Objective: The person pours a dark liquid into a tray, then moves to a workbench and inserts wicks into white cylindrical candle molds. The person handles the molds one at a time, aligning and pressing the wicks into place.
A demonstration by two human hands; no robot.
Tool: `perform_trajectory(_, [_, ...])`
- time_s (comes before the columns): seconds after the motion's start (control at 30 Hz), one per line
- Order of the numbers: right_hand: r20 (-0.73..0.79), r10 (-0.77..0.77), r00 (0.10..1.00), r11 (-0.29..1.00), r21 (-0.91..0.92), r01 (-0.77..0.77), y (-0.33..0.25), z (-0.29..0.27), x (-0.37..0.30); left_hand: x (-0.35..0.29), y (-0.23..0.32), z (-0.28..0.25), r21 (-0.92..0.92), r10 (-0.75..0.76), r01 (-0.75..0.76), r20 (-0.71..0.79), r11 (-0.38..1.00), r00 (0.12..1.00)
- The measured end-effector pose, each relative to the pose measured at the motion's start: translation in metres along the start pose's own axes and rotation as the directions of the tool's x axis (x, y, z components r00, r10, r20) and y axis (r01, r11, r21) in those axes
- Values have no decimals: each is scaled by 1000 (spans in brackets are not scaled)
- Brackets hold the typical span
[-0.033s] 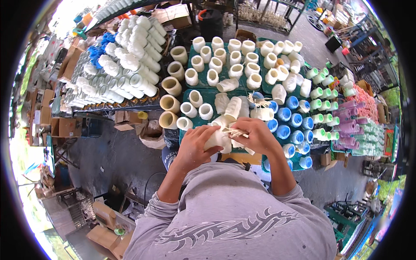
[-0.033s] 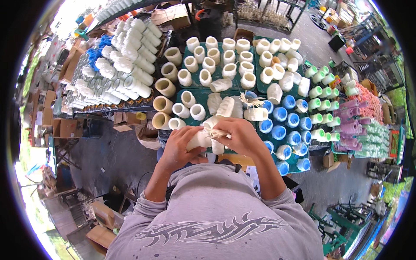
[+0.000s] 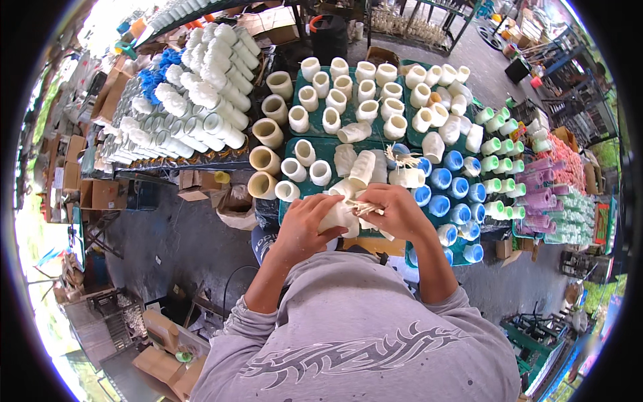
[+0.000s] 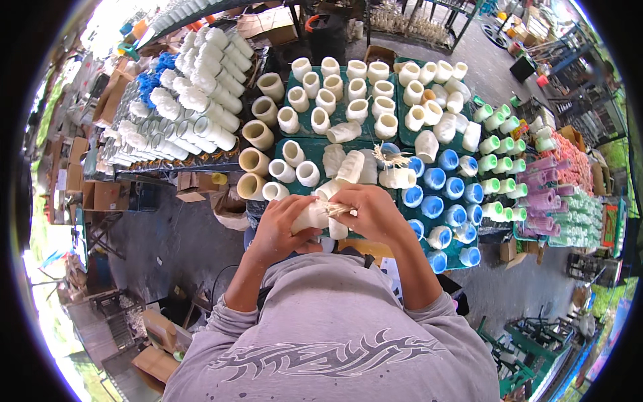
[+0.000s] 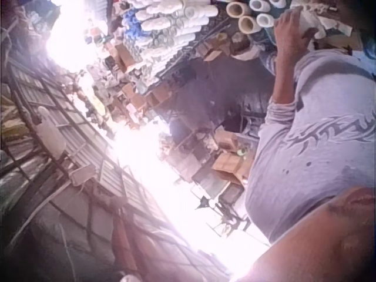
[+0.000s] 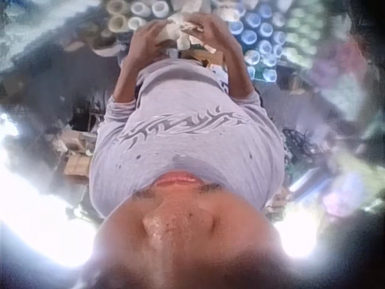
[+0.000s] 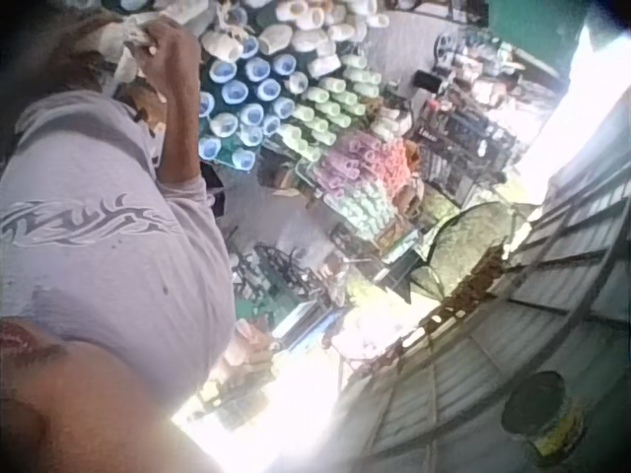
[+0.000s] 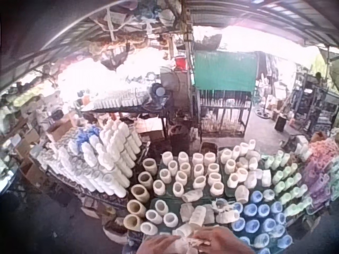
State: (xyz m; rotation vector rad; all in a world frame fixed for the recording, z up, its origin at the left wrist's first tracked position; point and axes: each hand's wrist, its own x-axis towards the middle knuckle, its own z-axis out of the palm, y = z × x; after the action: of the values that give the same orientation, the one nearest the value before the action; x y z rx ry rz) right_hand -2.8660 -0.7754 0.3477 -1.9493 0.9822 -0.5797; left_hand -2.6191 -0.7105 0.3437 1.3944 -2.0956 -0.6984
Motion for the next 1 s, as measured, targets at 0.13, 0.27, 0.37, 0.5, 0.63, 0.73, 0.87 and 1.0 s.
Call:
perform_trajectory(0.13, [53,-97,994,994,-52,100,-1,10,12,6,0,4,-14,4,-4,0,1000,1000])
perform_trajectory(0.27, [-74,-2,997,1000,1,2,10,-3,13,-2,-12,8,-211,-258,249,-19,945,966])
perform_trajectory(0.37, [-291,221,931,967,192,-170,20,-9,16,5,-13,21,-823,-666,329,-77,462,742])
perform_trajectory(0.5, [-452,-16,892,978,178,107,2,15,14,3,-58,36,-869,-628,5,361,-494,690])
perform_trajectory(0.63, [-294,-243,924,958,-224,180,-43,39,9,7,-60,38,-798,-546,-15,398,-602,737])
perform_trajectory(0.73, [-242,-243,939,920,-364,144,-56,59,22,4,-51,37,-868,-503,-7,280,-496,818])
perform_trajectory(0.87, [-271,-94,958,922,-386,-19,-47,79,38,4,-68,56,-918,-652,-123,168,-377,739])
perform_trajectory(1.0, [-325,-151,933,943,-331,37,-35,83,43,12,-37,41,-946,-785,-125,170,-300,595])
